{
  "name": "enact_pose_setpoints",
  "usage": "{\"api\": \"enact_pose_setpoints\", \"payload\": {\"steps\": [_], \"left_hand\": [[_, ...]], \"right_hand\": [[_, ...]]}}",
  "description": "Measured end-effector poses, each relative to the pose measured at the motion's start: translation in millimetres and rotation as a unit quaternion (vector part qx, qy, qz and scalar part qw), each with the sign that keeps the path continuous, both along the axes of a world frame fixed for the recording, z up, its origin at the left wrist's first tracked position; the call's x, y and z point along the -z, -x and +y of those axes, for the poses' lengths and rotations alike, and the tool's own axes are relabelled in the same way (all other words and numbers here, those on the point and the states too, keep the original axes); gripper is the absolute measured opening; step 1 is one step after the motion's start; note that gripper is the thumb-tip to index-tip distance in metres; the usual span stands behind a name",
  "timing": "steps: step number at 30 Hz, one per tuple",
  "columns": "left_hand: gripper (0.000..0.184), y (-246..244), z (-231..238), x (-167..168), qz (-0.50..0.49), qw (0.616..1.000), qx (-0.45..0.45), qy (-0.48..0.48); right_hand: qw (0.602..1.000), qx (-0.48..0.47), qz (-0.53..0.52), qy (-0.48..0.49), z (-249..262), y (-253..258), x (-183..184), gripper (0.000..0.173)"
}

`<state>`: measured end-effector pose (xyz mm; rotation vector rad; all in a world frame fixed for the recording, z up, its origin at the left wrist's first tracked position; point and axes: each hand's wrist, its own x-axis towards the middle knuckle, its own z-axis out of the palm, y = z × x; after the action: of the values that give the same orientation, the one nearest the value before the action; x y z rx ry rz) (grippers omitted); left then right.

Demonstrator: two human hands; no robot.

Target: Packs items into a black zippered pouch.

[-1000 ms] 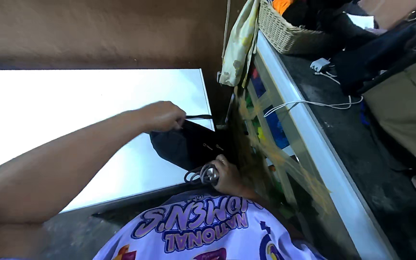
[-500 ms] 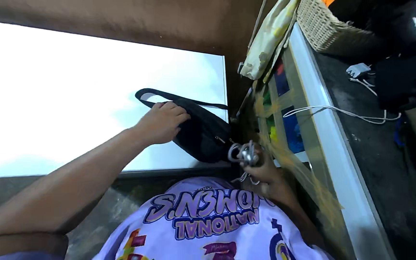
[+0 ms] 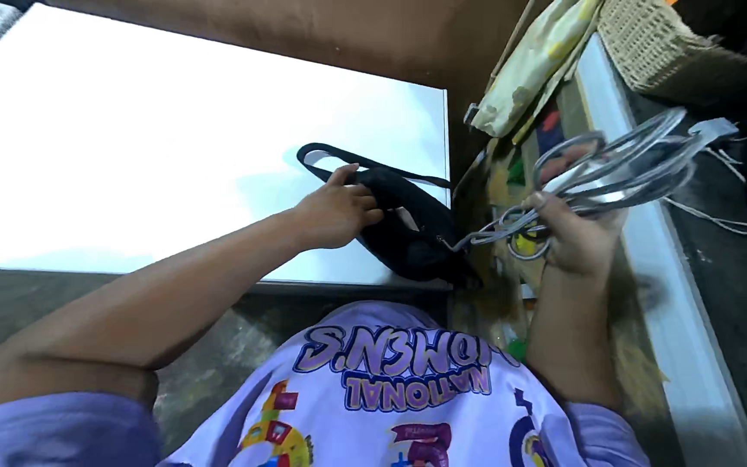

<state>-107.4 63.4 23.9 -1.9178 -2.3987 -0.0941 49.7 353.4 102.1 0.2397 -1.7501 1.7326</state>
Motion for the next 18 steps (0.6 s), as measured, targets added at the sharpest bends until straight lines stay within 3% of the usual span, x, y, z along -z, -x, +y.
{"api": "enact_pose_setpoints", "payload": {"steps": [3,6,9,11,12,15,18], "left_hand": [[0.024,-4,-12,-8,0.004,1.0,0.026,0.014],[0.024,-6,-25,-3,0.004,0.997,0.068,-0.032],[0.026,-5,-36,1,-0.006,0.996,0.085,-0.04],[0.029,-1,-44,5,-0.01,0.995,0.093,-0.047],[0.027,1,-48,7,-0.007,0.994,0.094,-0.057],[0.018,7,-61,16,0.006,0.995,0.083,-0.057],[0.01,10,-57,17,-0.006,0.992,0.1,-0.071]], "right_hand": [[0.998,-0.012,0.063,0.009,-21,26,-15,0.055],[0.996,0.003,0.073,0.05,-58,49,-15,0.052],[0.996,-0.016,-0.027,0.081,-99,66,17,0.051],[0.987,-0.05,-0.15,0.018,-114,71,53,0.053],[0.971,-0.059,-0.23,-0.039,-116,71,68,0.054],[0.861,-0.083,-0.448,-0.226,-117,77,82,0.062],[0.807,-0.088,-0.469,-0.349,-111,81,83,0.059]]}}
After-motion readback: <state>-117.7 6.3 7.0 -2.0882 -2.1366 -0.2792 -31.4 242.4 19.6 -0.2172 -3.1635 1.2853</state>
